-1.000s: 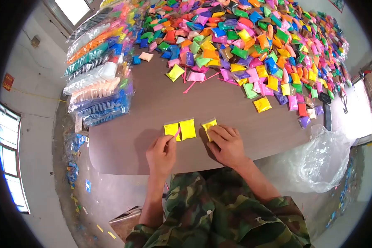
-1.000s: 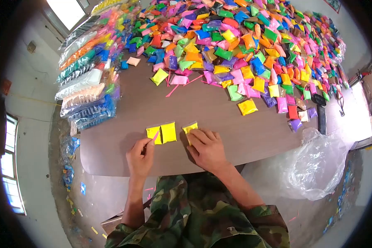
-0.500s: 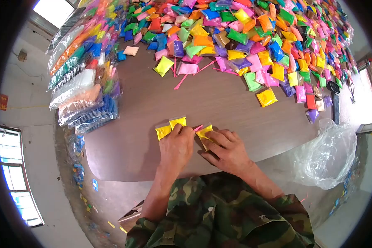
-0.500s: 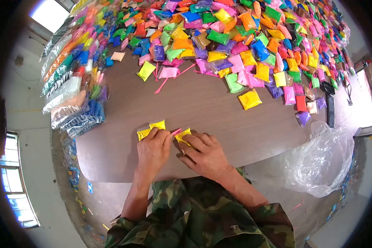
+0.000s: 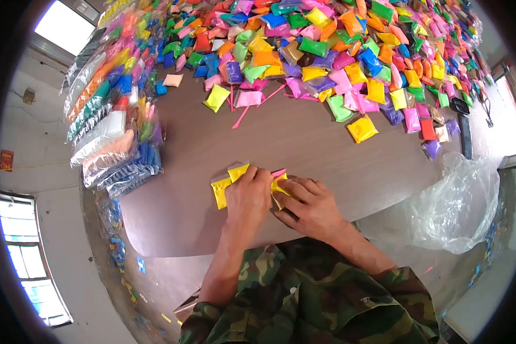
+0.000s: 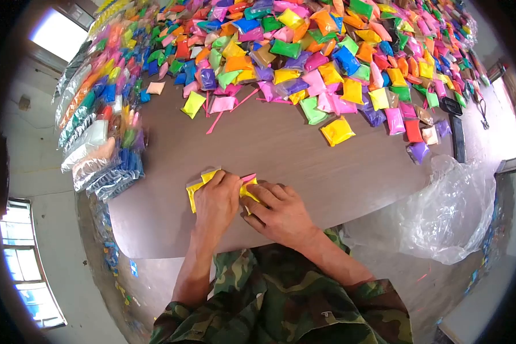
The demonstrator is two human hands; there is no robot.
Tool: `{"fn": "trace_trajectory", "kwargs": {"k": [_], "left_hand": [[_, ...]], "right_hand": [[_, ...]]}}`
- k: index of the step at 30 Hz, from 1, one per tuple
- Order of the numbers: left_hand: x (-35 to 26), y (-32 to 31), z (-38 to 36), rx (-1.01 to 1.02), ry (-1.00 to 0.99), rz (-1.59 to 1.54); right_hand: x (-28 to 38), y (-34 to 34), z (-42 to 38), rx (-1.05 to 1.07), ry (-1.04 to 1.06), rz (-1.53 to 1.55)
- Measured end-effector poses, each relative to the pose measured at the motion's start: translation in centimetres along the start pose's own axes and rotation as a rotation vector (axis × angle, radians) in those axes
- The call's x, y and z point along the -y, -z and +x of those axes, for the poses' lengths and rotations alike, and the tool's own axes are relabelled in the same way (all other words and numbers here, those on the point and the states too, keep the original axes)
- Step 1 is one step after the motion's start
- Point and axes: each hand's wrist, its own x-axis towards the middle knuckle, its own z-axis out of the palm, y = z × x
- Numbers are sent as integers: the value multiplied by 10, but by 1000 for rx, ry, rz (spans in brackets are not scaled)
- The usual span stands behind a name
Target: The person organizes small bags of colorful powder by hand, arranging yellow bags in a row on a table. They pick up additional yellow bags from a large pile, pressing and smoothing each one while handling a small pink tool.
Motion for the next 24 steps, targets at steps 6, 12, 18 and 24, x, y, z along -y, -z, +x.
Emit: {"fn": "trace_trajectory", "kwargs": {"k": [6, 12, 18, 24], "left_hand": [[-2, 7, 3, -23, 35, 0], [-5, 14, -24, 24, 109, -40], [-1, 6, -24, -9, 125, 69], [-15, 11, -33, -62, 104, -24]], "right_hand": [[-1, 0, -3, -9, -10, 20], [1, 0, 0, -50, -21, 31], [1, 1, -1, -9, -23, 30], [0, 0, -4, -27, -69, 78]]}}
